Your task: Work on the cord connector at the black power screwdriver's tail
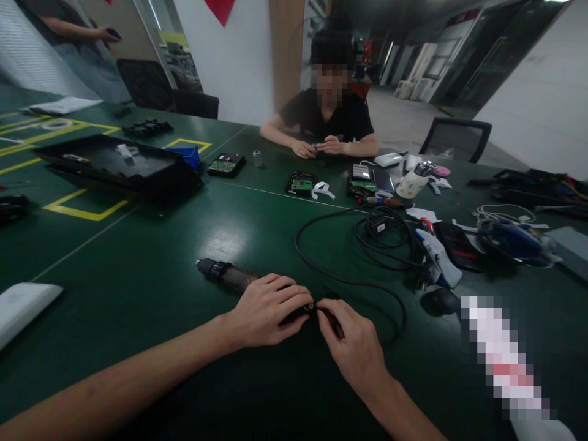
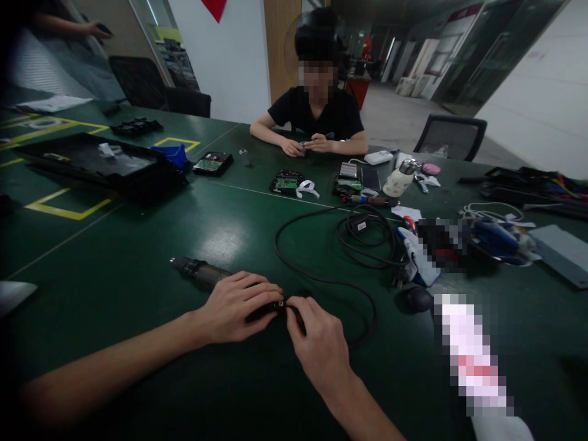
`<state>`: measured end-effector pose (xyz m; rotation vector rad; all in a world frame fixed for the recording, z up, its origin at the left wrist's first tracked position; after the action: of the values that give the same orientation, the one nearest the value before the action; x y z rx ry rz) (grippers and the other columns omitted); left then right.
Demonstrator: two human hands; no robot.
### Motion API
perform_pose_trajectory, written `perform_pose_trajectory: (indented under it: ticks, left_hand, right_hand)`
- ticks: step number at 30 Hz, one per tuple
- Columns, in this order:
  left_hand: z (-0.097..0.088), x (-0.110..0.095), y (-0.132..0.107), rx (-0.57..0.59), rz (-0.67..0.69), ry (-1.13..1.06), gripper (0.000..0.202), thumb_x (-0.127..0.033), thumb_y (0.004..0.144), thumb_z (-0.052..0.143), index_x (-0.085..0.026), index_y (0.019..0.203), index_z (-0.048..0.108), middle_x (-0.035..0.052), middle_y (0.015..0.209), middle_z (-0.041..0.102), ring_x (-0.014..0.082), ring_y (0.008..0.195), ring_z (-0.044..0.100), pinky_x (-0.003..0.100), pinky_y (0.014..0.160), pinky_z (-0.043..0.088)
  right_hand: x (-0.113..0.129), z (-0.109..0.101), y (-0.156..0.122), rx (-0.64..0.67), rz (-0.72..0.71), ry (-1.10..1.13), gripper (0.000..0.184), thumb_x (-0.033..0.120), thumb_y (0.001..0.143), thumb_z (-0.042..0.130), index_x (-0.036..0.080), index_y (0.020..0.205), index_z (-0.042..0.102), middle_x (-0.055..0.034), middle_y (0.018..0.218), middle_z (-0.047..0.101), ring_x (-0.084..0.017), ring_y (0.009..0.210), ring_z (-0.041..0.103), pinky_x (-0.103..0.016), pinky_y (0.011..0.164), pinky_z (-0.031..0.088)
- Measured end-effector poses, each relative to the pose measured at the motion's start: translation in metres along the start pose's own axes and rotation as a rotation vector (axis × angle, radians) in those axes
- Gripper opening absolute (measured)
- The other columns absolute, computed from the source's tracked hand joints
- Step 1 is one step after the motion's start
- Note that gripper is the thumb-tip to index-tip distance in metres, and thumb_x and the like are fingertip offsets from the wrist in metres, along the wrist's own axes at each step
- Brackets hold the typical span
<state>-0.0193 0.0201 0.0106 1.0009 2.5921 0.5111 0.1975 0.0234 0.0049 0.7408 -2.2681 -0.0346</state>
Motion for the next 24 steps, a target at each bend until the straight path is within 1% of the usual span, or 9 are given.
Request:
perform_pose_trajectory:
  ticks: [2,3,7,9,12,15,17,22,24]
  left_hand:
    - [-0.0003,-0.0005,0.0002,-0.001,0.02,-0.002,0.026,-0.033,0.101,0.057,-0.027,0.126,0.064,0.0002,0.125,0.071,0.0189,0.11,0.066,0.036,0.09,0.049]
    - [-0.0003,-0.0005,0.0003,-0.004,0.019,0.002,0.025,-0.032,0.102,0.056,-0.026,0.125,0.064,0.0004,0.125,0.072,0.0188,0.11,0.066,0.036,0.09,0.049]
    - [-0.0004,0.0003,0.0006,-0.01,-0.019,0.009,0.022,-0.037,0.102,0.056,-0.023,0.116,0.066,0.0022,0.119,0.073,0.0189,0.106,0.067,0.035,0.088,0.049]
    - [-0.0008,0.0002,0.0005,0.0,-0.004,-0.007,0.024,-0.038,0.101,0.057,-0.024,0.119,0.066,0.0019,0.12,0.073,0.0192,0.107,0.066,0.035,0.088,0.049]
    - [-0.0006,-0.0001,0.0006,0.004,0.019,-0.009,0.024,-0.035,0.102,0.056,-0.026,0.122,0.065,0.0003,0.122,0.072,0.0186,0.108,0.066,0.035,0.09,0.048]
    - [0.0009,0.0001,0.0012,-0.008,-0.021,0.022,0.019,-0.036,0.103,0.055,-0.024,0.113,0.066,-0.0004,0.117,0.073,0.0175,0.104,0.066,0.034,0.088,0.048]
    - [0.0013,0.0,0.0018,-0.012,-0.041,0.023,0.02,-0.038,0.103,0.056,-0.023,0.11,0.066,0.0005,0.114,0.073,0.0174,0.102,0.066,0.034,0.087,0.048]
    - [-0.0001,-0.0002,0.0019,-0.002,0.022,0.0,0.026,-0.033,0.1,0.056,-0.026,0.123,0.066,0.0016,0.121,0.072,0.0187,0.106,0.066,0.034,0.088,0.049]
    - [0.0004,0.0005,0.0013,-0.009,0.014,0.016,0.022,-0.032,0.102,0.055,-0.025,0.119,0.066,0.0012,0.12,0.073,0.0185,0.106,0.066,0.034,0.088,0.049]
  right_hand:
    - [-0.0005,0.0005,-0.0003,-0.001,-0.004,-0.007,0.016,0.024,0.106,0.053,0.025,0.118,0.064,-0.0037,0.098,0.069,-0.019,0.083,0.068,-0.031,0.072,0.054]
    - [-0.0007,0.0008,-0.0005,-0.003,-0.007,-0.008,0.016,0.024,0.106,0.053,0.025,0.118,0.064,-0.0039,0.099,0.069,-0.019,0.083,0.068,-0.031,0.073,0.055]
    - [-0.0011,0.0011,-0.0006,-0.012,-0.013,-0.004,0.017,0.024,0.106,0.053,0.024,0.118,0.065,-0.0036,0.101,0.07,-0.019,0.083,0.069,-0.031,0.076,0.056]
    - [-0.0007,0.0008,-0.0003,-0.008,-0.008,-0.006,0.017,0.024,0.106,0.053,0.025,0.118,0.065,-0.0035,0.101,0.07,-0.019,0.084,0.069,-0.031,0.076,0.056]
    - [0.0002,0.0001,0.0003,0.002,-0.005,-0.006,0.017,0.024,0.106,0.052,0.025,0.118,0.064,-0.0039,0.101,0.07,-0.019,0.085,0.069,-0.032,0.076,0.055]
    - [0.0006,-0.0002,0.0008,0.005,-0.011,-0.009,0.017,0.023,0.106,0.052,0.025,0.117,0.064,-0.0038,0.101,0.07,-0.019,0.085,0.07,-0.031,0.075,0.055]
    - [0.0004,-0.0001,0.0011,0.0,-0.018,-0.015,0.017,0.023,0.105,0.052,0.024,0.117,0.064,-0.0038,0.1,0.071,-0.02,0.086,0.07,-0.031,0.075,0.056]
    - [-0.0006,0.0,0.0014,-0.021,-0.03,-0.025,0.016,0.023,0.105,0.053,0.024,0.115,0.065,-0.004,0.099,0.072,-0.02,0.084,0.071,-0.031,0.075,0.057]
    - [-0.0012,0.0001,0.0012,-0.026,-0.027,-0.027,0.016,0.024,0.104,0.053,0.024,0.116,0.064,-0.0039,0.099,0.072,-0.02,0.084,0.072,-0.03,0.072,0.056]
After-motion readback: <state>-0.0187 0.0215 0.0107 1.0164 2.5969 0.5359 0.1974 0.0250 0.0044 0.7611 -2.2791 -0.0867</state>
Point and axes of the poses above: each hand's wrist, its own y-axis towards the middle knuckle, its own z-axis out of the palm, x = y × z, the point moved 2 cm from there along y, towards the middle knuckle
